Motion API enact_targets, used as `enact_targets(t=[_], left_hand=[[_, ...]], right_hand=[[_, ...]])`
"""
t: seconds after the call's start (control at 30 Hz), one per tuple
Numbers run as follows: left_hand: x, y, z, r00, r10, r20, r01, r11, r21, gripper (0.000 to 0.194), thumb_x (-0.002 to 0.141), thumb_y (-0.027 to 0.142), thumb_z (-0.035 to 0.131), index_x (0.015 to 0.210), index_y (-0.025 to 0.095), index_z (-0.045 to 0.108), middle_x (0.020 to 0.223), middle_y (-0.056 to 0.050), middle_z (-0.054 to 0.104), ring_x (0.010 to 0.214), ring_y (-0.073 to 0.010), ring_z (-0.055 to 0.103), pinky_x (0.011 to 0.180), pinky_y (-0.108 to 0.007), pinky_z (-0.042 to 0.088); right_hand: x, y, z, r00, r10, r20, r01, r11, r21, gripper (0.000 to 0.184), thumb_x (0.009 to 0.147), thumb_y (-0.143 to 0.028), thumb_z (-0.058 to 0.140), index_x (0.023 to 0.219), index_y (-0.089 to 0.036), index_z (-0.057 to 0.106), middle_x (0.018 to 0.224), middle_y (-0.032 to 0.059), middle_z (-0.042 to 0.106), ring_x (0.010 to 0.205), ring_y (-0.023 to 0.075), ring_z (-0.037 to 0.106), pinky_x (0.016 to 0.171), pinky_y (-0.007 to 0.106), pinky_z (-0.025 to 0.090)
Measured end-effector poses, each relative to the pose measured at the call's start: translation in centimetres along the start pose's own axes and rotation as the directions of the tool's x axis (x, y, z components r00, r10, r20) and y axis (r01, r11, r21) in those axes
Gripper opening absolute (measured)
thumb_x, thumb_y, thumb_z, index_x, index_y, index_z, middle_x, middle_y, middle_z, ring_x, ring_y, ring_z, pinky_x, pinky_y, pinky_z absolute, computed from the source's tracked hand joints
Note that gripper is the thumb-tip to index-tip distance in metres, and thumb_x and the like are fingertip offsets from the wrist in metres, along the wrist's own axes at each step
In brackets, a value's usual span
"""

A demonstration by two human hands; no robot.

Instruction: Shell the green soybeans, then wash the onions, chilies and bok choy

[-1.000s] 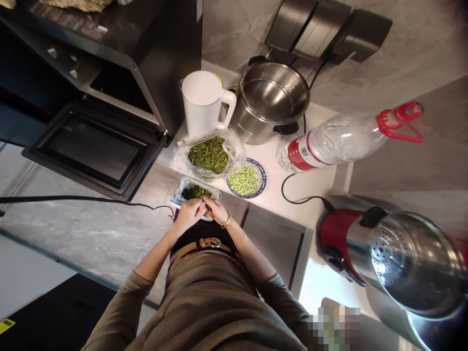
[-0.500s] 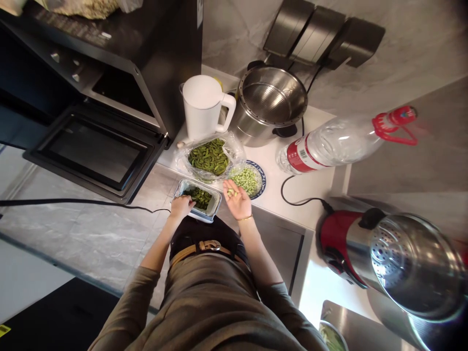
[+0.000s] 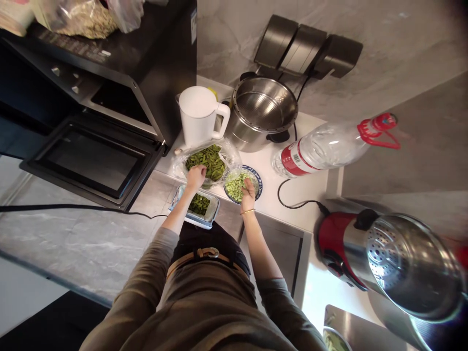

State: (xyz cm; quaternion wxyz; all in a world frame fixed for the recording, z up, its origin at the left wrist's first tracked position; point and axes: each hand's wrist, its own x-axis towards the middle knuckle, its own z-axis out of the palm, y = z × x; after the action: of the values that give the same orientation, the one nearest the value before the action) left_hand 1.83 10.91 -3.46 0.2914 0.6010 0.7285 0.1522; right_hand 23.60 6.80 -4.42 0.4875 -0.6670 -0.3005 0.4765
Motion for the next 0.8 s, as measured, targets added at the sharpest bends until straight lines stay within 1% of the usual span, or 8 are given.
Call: enact_targets(t=[0.1,0.17,0.23,0.43,0.57,0.67,0.73,0.8], left_hand=[[1.9,0.6,1.5,0.996,0.056,0.075,-0.058,0.998,0.027,0.027,0.089,0.019,0.048,0.105,0.018,0.070,0.103,-0.008,0.068,0.101,-0.0217,0.059,0.092,-0.031,0.044],[2.5,1.1,2.5,0.986,0.124,0.110,-0.131,0.990,0.058,0.028,0.088,0.020,0.049,0.106,0.019,0.071,0.106,-0.009,0.066,0.106,-0.0233,0.056,0.095,-0.032,0.042],[2.8,1.7,3.3,0.979,0.144,0.142,-0.159,0.982,0.104,0.029,0.088,0.021,0.049,0.109,0.020,0.070,0.111,-0.011,0.063,0.110,-0.0255,0.052,0.095,-0.035,0.040],[3.4,3.7,4.1,0.993,0.057,0.108,-0.080,0.972,0.223,0.031,0.091,0.028,0.045,0.108,0.018,0.069,0.118,-0.015,0.056,0.113,-0.0302,0.046,0.092,-0.041,0.036],[3.6,4.7,4.6,0.994,-0.036,0.101,0.005,0.956,0.294,0.032,0.088,0.014,0.041,0.109,0.011,0.066,0.120,-0.018,0.056,0.113,-0.0300,0.046,0.091,-0.040,0.034],[3.3,4.9,4.9,0.993,0.003,0.122,-0.037,0.959,0.282,0.033,0.086,0.009,0.040,0.106,0.010,0.066,0.117,-0.018,0.059,0.112,-0.0299,0.046,0.090,-0.041,0.034],[3.0,4.8,4.9,0.991,0.059,0.119,-0.089,0.960,0.266,0.034,0.087,0.010,0.039,0.109,0.010,0.064,0.114,-0.019,0.061,0.111,-0.0298,0.047,0.090,-0.041,0.033],[2.9,4.7,4.7,0.993,0.066,0.100,-0.090,0.960,0.266,0.035,0.088,0.012,0.038,0.113,0.009,0.062,0.114,-0.020,0.061,0.111,-0.0301,0.046,0.091,-0.043,0.033]], right_hand=[[-0.9,0.2,-0.4,1.000,-0.007,0.015,0.008,1.000,-0.027,0.047,0.068,-0.021,0.051,0.114,-0.019,0.059,0.132,0.0085,0.057,0.124,0.0186,0.051,0.109,0.040,0.034],[-1.7,0.3,-0.6,1.000,0.000,0.024,0.001,0.999,-0.047,0.042,0.067,-0.023,0.053,0.108,-0.019,0.060,0.126,0.0082,0.061,0.118,0.0198,0.054,0.106,0.041,0.036],[-2.5,0.3,-0.5,1.000,0.014,0.019,-0.013,0.999,-0.037,0.037,0.067,-0.025,0.054,0.103,-0.020,0.060,0.122,0.0077,0.063,0.113,0.0201,0.057,0.104,0.041,0.038],[-3.8,0.0,-0.1,0.996,0.087,0.012,-0.088,0.996,0.032,0.034,0.065,-0.029,0.058,0.097,-0.019,0.059,0.109,0.0069,0.067,0.105,0.0190,0.059,0.099,0.037,0.042],[-4.1,-0.4,0.3,0.994,0.103,0.029,-0.104,0.994,0.032,0.032,0.065,-0.032,0.058,0.095,-0.019,0.060,0.102,0.0058,0.068,0.100,0.0186,0.060,0.095,0.036,0.043],[-4.3,-0.7,0.7,0.995,0.094,0.043,-0.096,0.994,0.049,0.030,0.066,-0.031,0.058,0.093,-0.020,0.060,0.097,0.0052,0.069,0.098,0.0192,0.061,0.093,0.036,0.044],[-4.5,-0.8,0.9,0.994,0.094,0.051,-0.096,0.994,0.056,0.027,0.066,-0.030,0.059,0.091,-0.020,0.060,0.094,0.0044,0.070,0.096,0.0190,0.062,0.091,0.036,0.045],[-4.7,-0.9,1.0,0.993,0.100,0.065,-0.104,0.993,0.056,0.026,0.066,-0.029,0.059,0.090,-0.020,0.060,0.091,0.0037,0.070,0.093,0.0187,0.062,0.089,0.035,0.045]])
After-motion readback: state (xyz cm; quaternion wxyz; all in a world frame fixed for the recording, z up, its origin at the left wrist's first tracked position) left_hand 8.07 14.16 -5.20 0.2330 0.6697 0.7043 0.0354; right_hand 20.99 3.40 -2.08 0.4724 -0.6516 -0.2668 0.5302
